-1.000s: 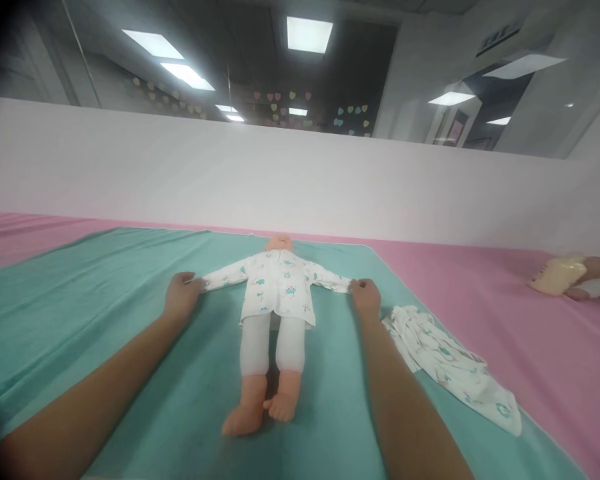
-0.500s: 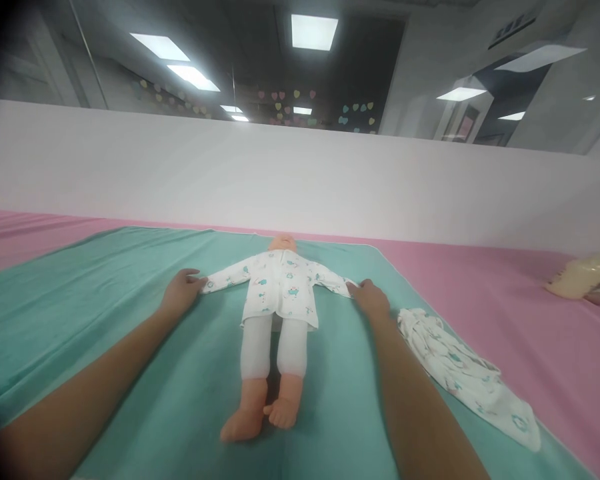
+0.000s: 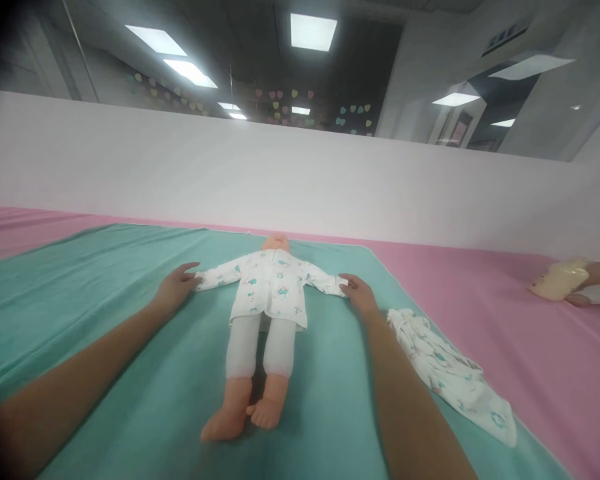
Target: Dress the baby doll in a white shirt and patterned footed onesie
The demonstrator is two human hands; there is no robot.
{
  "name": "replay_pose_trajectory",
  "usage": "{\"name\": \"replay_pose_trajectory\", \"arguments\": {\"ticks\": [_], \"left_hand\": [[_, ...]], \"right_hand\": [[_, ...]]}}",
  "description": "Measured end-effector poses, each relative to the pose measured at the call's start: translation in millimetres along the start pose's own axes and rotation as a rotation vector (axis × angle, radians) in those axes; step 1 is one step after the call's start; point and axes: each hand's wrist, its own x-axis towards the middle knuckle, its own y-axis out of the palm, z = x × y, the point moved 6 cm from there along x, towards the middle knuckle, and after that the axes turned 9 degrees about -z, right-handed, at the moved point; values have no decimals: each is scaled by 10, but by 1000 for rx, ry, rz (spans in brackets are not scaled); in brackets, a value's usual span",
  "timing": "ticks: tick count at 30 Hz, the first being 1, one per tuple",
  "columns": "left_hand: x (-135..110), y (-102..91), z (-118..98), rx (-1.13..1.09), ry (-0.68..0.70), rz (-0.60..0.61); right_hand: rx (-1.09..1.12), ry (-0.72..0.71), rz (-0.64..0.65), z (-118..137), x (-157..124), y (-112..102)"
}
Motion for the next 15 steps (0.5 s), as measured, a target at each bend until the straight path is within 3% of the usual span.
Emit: {"name": "replay_pose_trajectory", "arguments": {"ticks": [4,6,12,15], "left_hand": [[64,-14,38,21,34,9],[102,-30,31,63,75,-17],[290,-133,17,182,164,-158],[342,-217,-21,195,233,-238]], "right_hand": [[-153,-82,128,70,-14,83],[-201,-130,117,58,12,84],[-285,-112,-140,-120,138,-91],[-309,-111,-205,-153,166,-140]]}}
